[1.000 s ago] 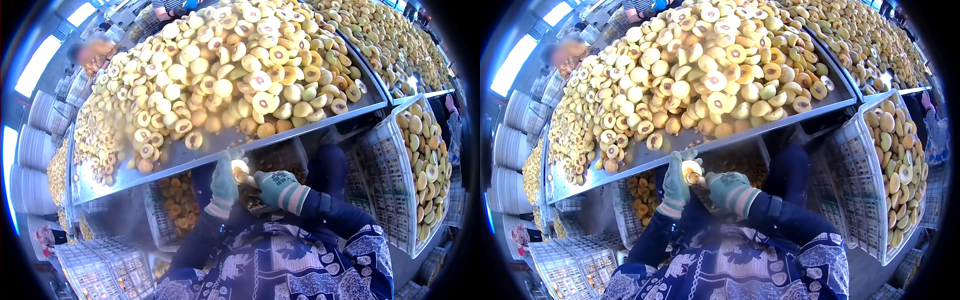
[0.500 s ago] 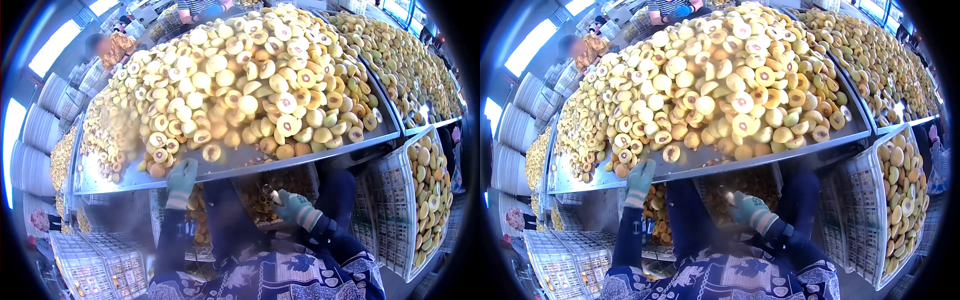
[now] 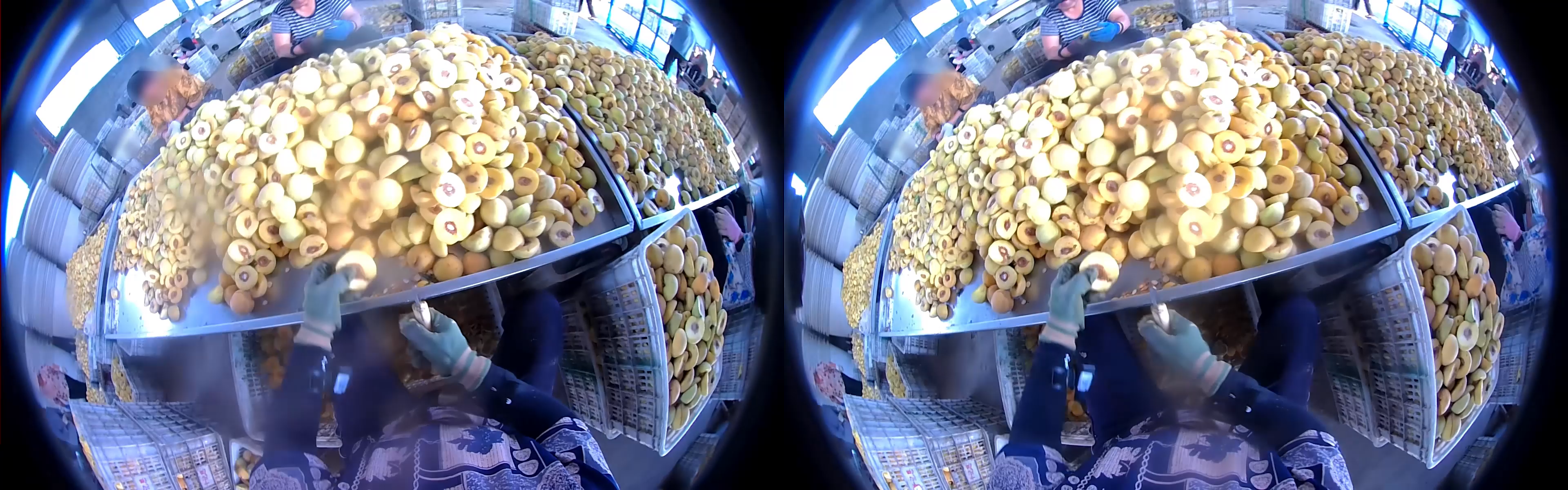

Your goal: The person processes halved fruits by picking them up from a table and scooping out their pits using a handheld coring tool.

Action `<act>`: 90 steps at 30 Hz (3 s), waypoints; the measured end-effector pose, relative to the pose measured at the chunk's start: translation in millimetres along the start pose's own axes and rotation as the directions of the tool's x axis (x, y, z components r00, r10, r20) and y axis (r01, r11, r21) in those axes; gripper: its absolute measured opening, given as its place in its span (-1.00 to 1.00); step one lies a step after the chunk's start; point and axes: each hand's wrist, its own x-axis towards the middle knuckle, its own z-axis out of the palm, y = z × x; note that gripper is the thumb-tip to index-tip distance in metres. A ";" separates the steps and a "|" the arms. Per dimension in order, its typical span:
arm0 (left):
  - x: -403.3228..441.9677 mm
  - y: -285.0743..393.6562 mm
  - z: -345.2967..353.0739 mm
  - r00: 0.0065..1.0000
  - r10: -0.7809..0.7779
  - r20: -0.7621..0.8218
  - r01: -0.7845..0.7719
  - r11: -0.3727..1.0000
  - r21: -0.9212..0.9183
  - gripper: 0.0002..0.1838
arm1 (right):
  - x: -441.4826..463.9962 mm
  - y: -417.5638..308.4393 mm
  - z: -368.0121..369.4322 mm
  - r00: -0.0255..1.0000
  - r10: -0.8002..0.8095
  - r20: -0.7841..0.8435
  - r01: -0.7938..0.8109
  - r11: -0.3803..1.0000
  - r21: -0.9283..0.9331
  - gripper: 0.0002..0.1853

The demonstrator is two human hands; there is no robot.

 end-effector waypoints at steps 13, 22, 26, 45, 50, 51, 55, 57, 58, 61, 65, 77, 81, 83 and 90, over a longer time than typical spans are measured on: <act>-91.9 -25.1 86.2 0.935 0.015 0.354 -0.089 0.977 0.193 -0.60 | -25.9 -6.2 -38.8 0.854 -0.519 -0.036 0.423 0.732 -0.534 -0.77; -106.6 -54.1 103.3 0.986 0.035 0.160 0.009 0.964 -0.265 -0.52 | -67.9 -5.3 -29.8 0.838 -0.541 0.070 0.528 0.772 -0.353 -0.86; -116.4 -23.5 109.6 0.980 0.012 0.200 0.090 0.866 -0.492 -0.47 | -81.7 -21.3 -25.7 0.952 -0.294 0.085 0.306 0.915 -0.262 -0.73; -129.3 -27.1 100.7 0.980 0.150 0.133 -0.115 0.964 -0.242 -0.69 | -60.6 1.0 -27.8 0.931 -0.293 0.219 0.357 0.595 -0.720 -0.61; -124.3 -28.4 94.4 0.966 0.204 0.161 -0.183 0.974 -0.133 -0.64 | -64.3 -17.3 -25.7 0.966 -0.009 0.258 0.194 0.682 -0.705 -0.64; -123.8 -24.6 94.8 0.956 0.227 0.185 -0.210 0.972 -0.107 -0.54 | -67.6 -26.2 -24.8 0.955 0.089 0.282 0.138 0.708 -0.692 -0.66; -125.8 -2.1 97.8 0.969 -0.017 0.246 0.098 0.942 -0.322 -0.65 | -61.0 -27.9 -37.1 0.834 0.409 0.371 -0.352 0.911 -0.214 -0.73; -122.3 -2.8 94.2 0.962 -0.076 0.263 0.151 0.949 -0.275 -0.62 | -60.3 -27.5 -44.3 0.781 0.443 0.440 -0.322 0.890 -0.324 -0.75; -122.6 -2.7 97.3 0.964 -0.062 0.257 0.138 0.947 -0.291 -0.62 | -64.1 -38.0 -44.7 0.739 0.423 0.525 -0.354 0.906 -0.233 -0.79; -126.2 -4.6 100.1 0.971 -0.096 0.219 0.161 0.939 -0.303 -0.62 | -69.6 -34.5 -38.1 0.767 0.329 0.551 -0.403 0.915 0.014 -0.79; -128.0 1.0 102.8 0.976 -0.088 0.201 0.125 0.976 -0.179 -0.50 | -64.6 -27.7 -42.0 0.778 0.390 0.493 -0.362 0.919 -0.156 -0.81; -130.9 -3.8 111.5 0.990 0.024 0.142 0.026 0.940 -0.341 -0.64 | -64.6 5.1 -40.8 0.557 0.115 0.823 -0.696 0.604 0.387 -0.64; -125.6 -9.8 111.2 0.981 0.190 0.034 -0.181 0.965 -0.189 -0.62 | -67.0 8.8 -40.0 0.529 -0.019 0.849 -0.700 0.556 0.448 -0.65; -104.7 -25.9 88.9 0.843 0.538 -0.010 -0.523 0.824 0.218 -0.54 | -68.4 1.8 -38.9 0.455 -0.159 0.876 -0.662 0.597 0.452 -0.66; -88.2 -4.2 -108.8 0.991 -0.015 -0.135 0.008 0.999 -0.051 -0.78 | -25.6 33.4 -77.5 0.884 0.009 0.467 0.343 0.664 -0.664 -0.85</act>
